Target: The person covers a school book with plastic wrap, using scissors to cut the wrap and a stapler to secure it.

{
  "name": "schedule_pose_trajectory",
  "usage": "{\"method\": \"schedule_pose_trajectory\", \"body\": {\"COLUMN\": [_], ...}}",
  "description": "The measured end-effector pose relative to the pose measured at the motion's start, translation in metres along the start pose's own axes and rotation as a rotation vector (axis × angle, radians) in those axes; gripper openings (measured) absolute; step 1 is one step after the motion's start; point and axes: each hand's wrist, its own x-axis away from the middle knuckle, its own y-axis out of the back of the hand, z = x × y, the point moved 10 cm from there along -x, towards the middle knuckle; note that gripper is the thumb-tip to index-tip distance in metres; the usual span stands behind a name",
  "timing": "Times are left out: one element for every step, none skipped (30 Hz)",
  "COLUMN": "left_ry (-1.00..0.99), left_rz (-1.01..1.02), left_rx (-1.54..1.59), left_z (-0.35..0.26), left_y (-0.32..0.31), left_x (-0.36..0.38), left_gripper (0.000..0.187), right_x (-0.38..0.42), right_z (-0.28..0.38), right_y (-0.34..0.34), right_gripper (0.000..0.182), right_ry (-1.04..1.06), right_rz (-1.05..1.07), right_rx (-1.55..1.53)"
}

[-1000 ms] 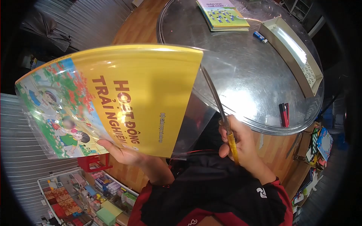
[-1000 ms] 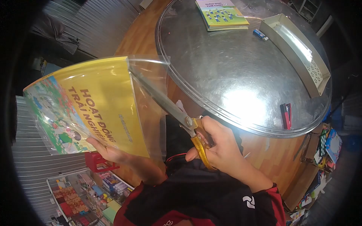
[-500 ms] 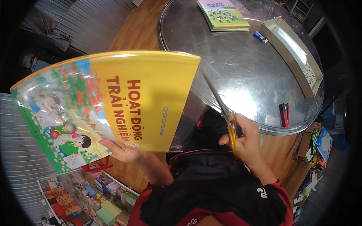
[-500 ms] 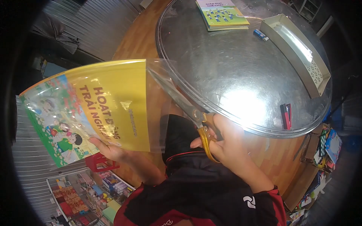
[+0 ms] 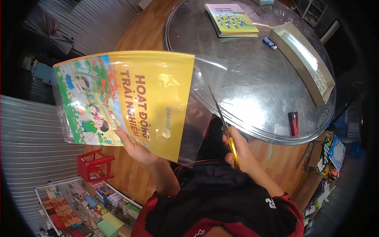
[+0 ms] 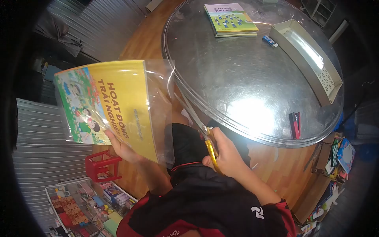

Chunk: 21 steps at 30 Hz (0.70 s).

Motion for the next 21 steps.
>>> {"method": "schedule_pose_trajectory", "body": {"left_ry": [0.043,0.047,0.072,0.097,0.101,0.113,0.124,0.126,0.130,0.133,0.134,0.160,0.186,0.187,0.189,0.191,0.191,0.196,0.201,0.204,0.200], "left_rz": [0.015,0.014,0.038,0.064,0.065,0.070,0.075,0.076,0.056,0.036,0.036,0.041,0.045,0.045,0.034,0.024,0.023,0.034,0.044,0.043,0.017], "left_rx": [0.060,0.062,0.077,0.093,0.097,0.107,0.116,0.120,0.141,0.161,0.162,0.184,0.206,0.208,0.202,0.196,0.197,0.188,0.177,0.178,0.165], "left_z": [0.006,0.008,0.012,0.017,0.019,0.022,0.025,0.027,0.029,0.031,0.032,0.035,0.038,0.038,0.039,0.039,0.039,0.040,0.041,0.041,0.041], "left_y": [-0.001,-0.003,-0.008,-0.013,-0.015,-0.017,-0.019,-0.020,-0.019,-0.017,-0.017,-0.018,-0.018,-0.017,-0.015,-0.013,-0.013,-0.013,-0.014,-0.014,-0.012], "left_x": [0.001,0.001,0.002,0.003,0.003,0.004,0.005,0.005,0.006,0.007,0.007,0.008,0.009,0.009,0.009,0.008,0.008,0.008,0.008,0.008,0.008], "left_gripper": [0.052,0.052,0.051,0.051,0.051,0.052,0.054,0.054,0.054,0.054,0.054,0.054,0.054,0.054,0.054,0.054,0.054,0.055,0.055,0.055,0.055], "right_x": [-0.002,-0.005,-0.007,-0.010,-0.013,-0.016,-0.017,-0.019,-0.020,-0.020,-0.020,-0.020,-0.020,-0.020,-0.020,-0.020,-0.020,-0.019,-0.019,-0.019,-0.019], "right_z": [0.000,0.002,0.004,0.006,0.009,0.011,0.011,0.012,0.014,0.015,0.016,0.016,0.015,0.014,0.013,0.013,0.012,0.011,0.012,0.014,0.015], "right_y": [-0.001,-0.001,0.000,0.000,0.001,0.002,0.002,0.004,0.006,0.005,0.006,0.006,0.006,0.005,0.004,0.005,0.004,0.003,0.003,0.004,0.005], "right_gripper": [0.072,0.071,0.071,0.071,0.072,0.072,0.072,0.073,0.075,0.075,0.076,0.077,0.077,0.077,0.077,0.077,0.076,0.075,0.075,0.075,0.075], "right_ry": [-0.003,0.016,0.035,0.034,0.047,0.060,0.059,0.083,0.106,0.107,0.110,0.113,0.112,0.120,0.127,0.127,0.118,0.108,0.106,0.110,0.114], "right_rz": [-0.003,-0.019,-0.036,-0.041,-0.054,-0.066,-0.069,-0.090,-0.109,-0.110,-0.121,-0.131,-0.132,-0.129,-0.125,-0.125,-0.113,-0.102,-0.104,-0.118,-0.132], "right_rx": [0.001,-0.029,-0.058,-0.055,-0.095,-0.135,-0.132,-0.114,-0.096,-0.095,-0.116,-0.137,-0.136,-0.127,-0.117,-0.116,-0.060,-0.005,-0.004,0.003,0.010]}}
